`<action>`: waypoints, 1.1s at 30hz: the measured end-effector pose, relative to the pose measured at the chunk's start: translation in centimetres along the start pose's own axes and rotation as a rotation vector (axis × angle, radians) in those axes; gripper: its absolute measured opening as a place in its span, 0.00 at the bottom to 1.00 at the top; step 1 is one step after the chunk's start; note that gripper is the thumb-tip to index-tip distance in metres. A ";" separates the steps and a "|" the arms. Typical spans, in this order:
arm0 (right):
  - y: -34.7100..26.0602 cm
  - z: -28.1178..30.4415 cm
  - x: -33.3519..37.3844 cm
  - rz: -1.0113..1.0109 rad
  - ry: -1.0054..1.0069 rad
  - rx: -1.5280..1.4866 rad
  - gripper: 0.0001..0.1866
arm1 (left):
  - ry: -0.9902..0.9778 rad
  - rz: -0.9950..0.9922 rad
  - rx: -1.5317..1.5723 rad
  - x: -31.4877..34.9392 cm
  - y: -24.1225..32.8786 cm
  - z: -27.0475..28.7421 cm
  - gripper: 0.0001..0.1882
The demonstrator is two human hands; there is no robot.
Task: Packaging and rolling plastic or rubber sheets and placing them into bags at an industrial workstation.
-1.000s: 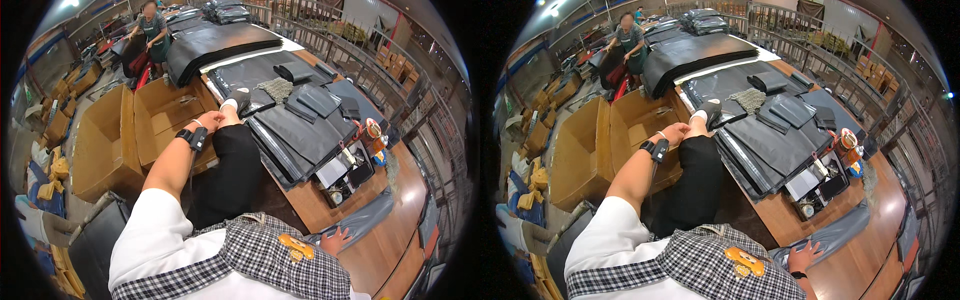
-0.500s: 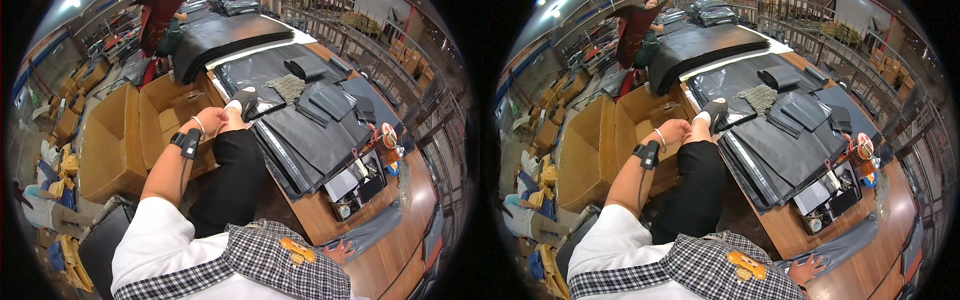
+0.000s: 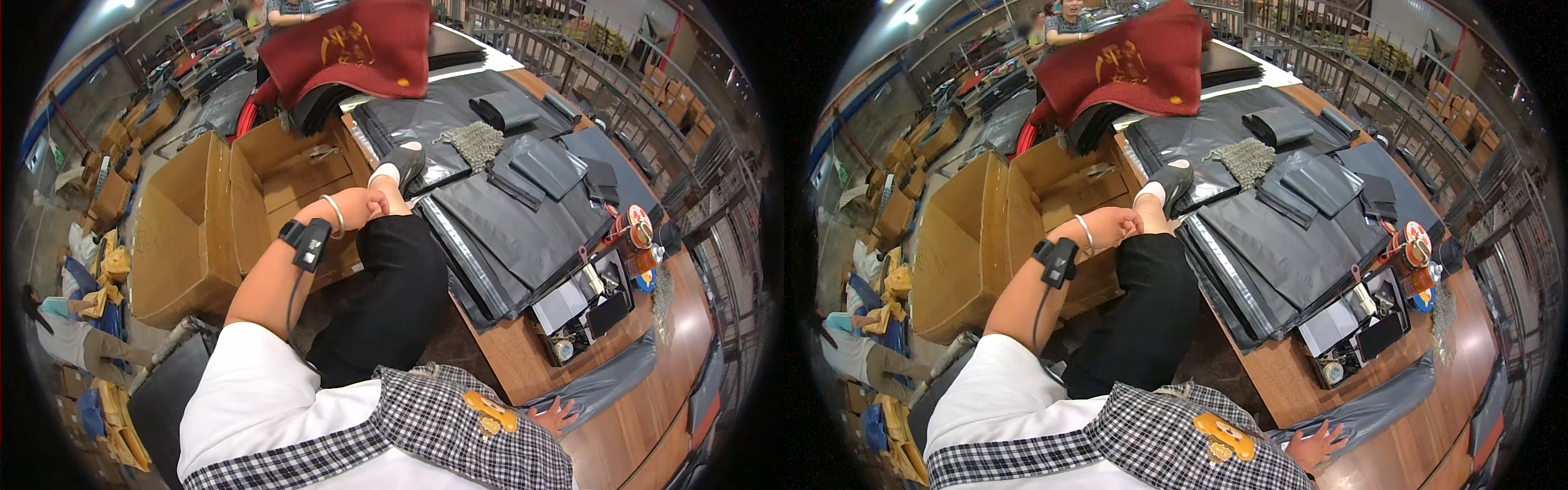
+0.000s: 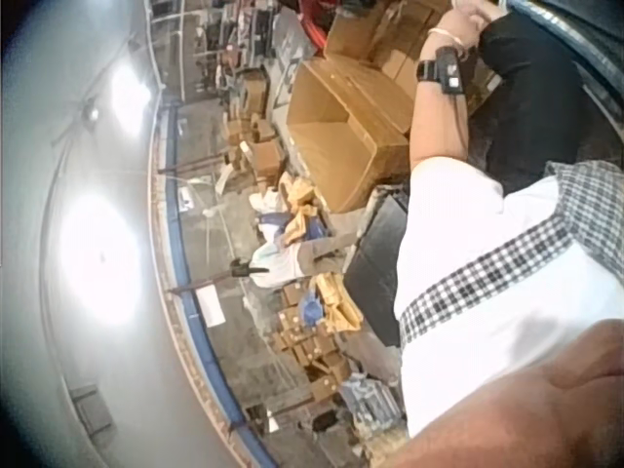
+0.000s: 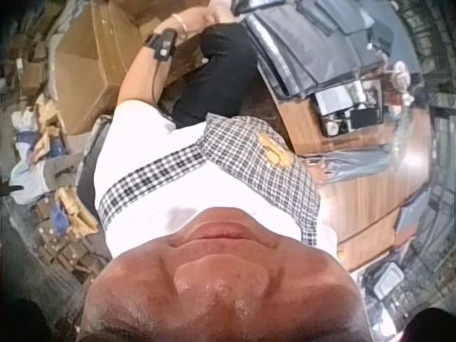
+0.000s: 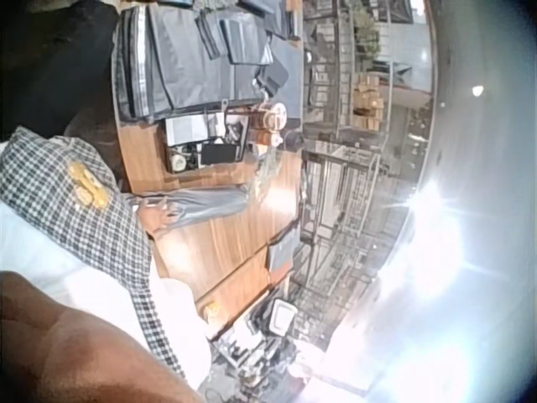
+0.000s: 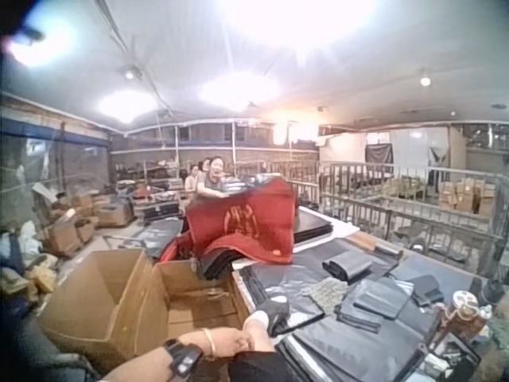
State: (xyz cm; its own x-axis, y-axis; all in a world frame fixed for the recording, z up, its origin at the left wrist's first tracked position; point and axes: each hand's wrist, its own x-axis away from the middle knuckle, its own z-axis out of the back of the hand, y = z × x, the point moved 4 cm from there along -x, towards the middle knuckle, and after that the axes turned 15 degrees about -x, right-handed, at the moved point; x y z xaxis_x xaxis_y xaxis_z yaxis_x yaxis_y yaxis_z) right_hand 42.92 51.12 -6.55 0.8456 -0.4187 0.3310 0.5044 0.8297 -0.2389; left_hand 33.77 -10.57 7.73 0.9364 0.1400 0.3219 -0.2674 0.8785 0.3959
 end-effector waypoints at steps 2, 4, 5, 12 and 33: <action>0.3 -0.2 -0.2 0.019 0.012 0.009 0.40 | -0.071 -0.038 0.069 0.1 0.2 0.0 0.17; 0.6 -0.3 -0.3 0.051 0.033 0.007 0.40 | 0.034 -0.126 0.104 -1.0 0.4 0.3 0.18; 0.8 -0.2 -0.1 0.053 0.034 0.011 0.40 | 0.034 0.037 0.017 -1.5 -0.3 0.3 0.17; 1.2 -0.4 0.1 0.058 0.044 0.014 0.39 | 0.042 0.124 -0.157 -2.7 -0.3 -1.5 0.11; 2.0 -1.0 -0.4 0.096 0.063 -0.051 0.39 | 0.024 0.023 -0.063 -1.2 -0.4 -2.2 0.13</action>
State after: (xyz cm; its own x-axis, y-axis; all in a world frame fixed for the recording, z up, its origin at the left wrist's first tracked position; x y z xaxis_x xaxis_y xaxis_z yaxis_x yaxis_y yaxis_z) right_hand 43.80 52.56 -8.04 0.8988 -0.3622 0.2470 0.4278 0.8480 -0.3129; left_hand 33.26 -10.04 5.27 0.9356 0.1705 0.3092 -0.2746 0.9018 0.3337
